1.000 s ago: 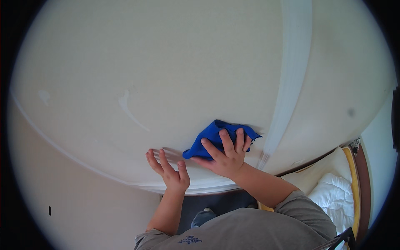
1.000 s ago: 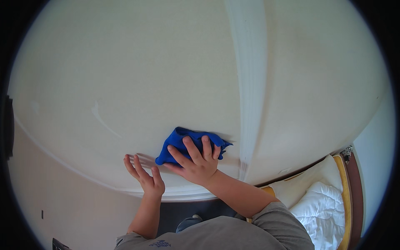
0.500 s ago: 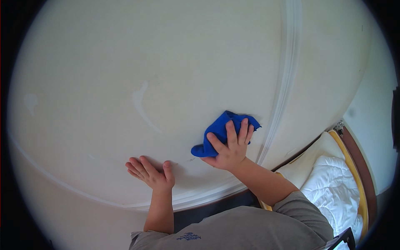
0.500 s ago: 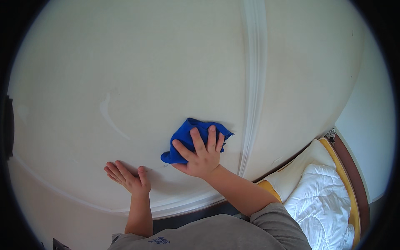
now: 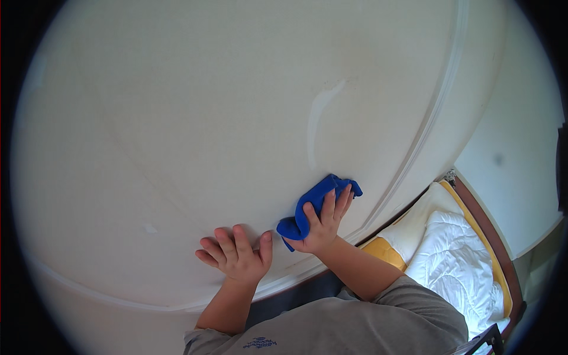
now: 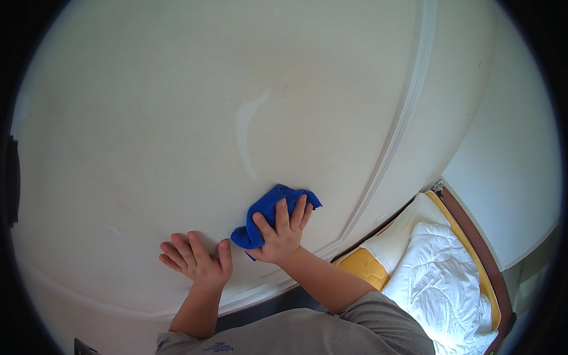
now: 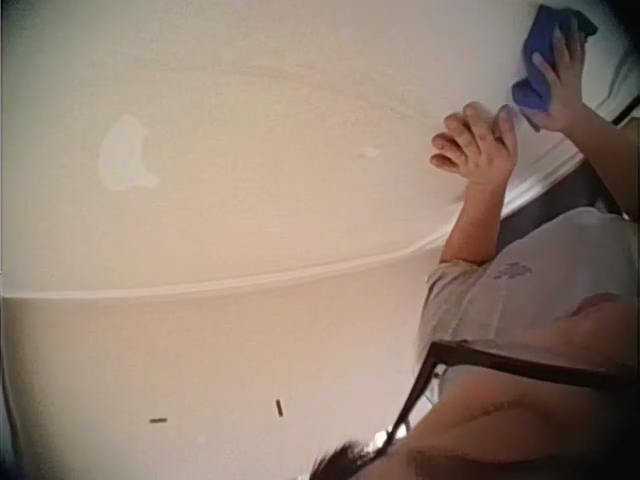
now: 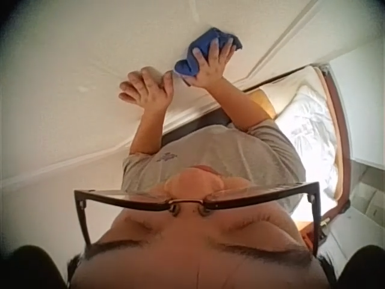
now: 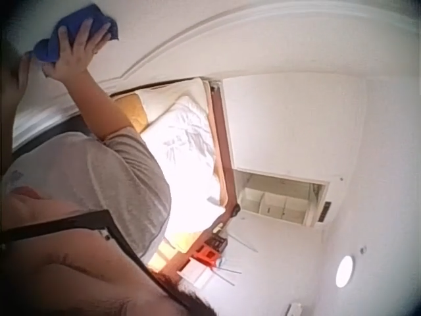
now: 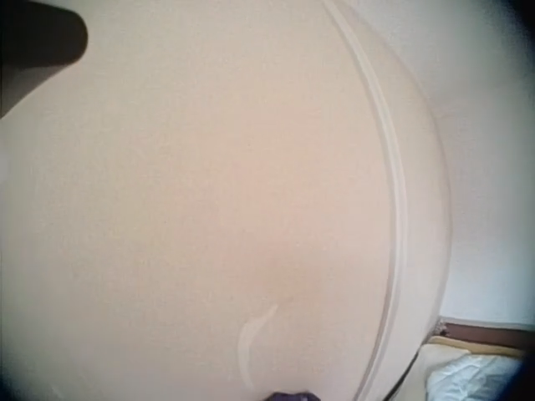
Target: The person is cleaning a wall and a window frame using a blue cloth.
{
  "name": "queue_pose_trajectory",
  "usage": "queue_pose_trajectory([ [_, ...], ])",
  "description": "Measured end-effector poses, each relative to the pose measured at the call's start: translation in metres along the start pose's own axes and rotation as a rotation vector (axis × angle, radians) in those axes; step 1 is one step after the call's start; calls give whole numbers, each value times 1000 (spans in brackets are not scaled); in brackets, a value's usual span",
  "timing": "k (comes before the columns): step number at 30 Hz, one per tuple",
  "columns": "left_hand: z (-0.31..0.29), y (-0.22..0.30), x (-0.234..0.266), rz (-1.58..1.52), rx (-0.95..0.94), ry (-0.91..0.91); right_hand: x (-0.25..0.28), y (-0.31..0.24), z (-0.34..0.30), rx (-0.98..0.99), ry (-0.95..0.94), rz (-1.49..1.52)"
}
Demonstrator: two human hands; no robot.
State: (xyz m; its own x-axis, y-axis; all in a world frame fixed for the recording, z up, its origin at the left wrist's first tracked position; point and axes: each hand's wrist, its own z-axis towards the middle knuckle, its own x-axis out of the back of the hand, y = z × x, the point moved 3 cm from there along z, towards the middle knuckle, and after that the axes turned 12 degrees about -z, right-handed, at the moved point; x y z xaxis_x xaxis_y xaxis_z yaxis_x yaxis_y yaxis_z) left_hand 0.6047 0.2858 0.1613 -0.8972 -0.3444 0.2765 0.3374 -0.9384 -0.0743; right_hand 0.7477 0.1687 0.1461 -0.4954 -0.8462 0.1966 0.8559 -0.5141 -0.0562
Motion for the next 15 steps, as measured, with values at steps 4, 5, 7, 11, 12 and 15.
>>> queue_pose_trajectory([
  [4, 3, 3, -3, -3, 14, -16, 6, 31, 12, 50, -30, -24],
  [5, 5, 12, -6, -37, 75, 11, 7, 47, 17, 41, -23, -31],
  [7, 9, 30, -10, -71, 120, 37, 12, 80, 23, -41, 19, -3],
  [11, 22, 61, -28, -54, 14, 11, 20, 132, 31, -201, 92, -26],
  [12, 21, 61, -29, -39, 30, 21, 20, 128, 31, -234, 88, -6],
  [15, 19, 62, -31, -18, 40, 23, 22, 103, 34, -278, 57, 40],
])
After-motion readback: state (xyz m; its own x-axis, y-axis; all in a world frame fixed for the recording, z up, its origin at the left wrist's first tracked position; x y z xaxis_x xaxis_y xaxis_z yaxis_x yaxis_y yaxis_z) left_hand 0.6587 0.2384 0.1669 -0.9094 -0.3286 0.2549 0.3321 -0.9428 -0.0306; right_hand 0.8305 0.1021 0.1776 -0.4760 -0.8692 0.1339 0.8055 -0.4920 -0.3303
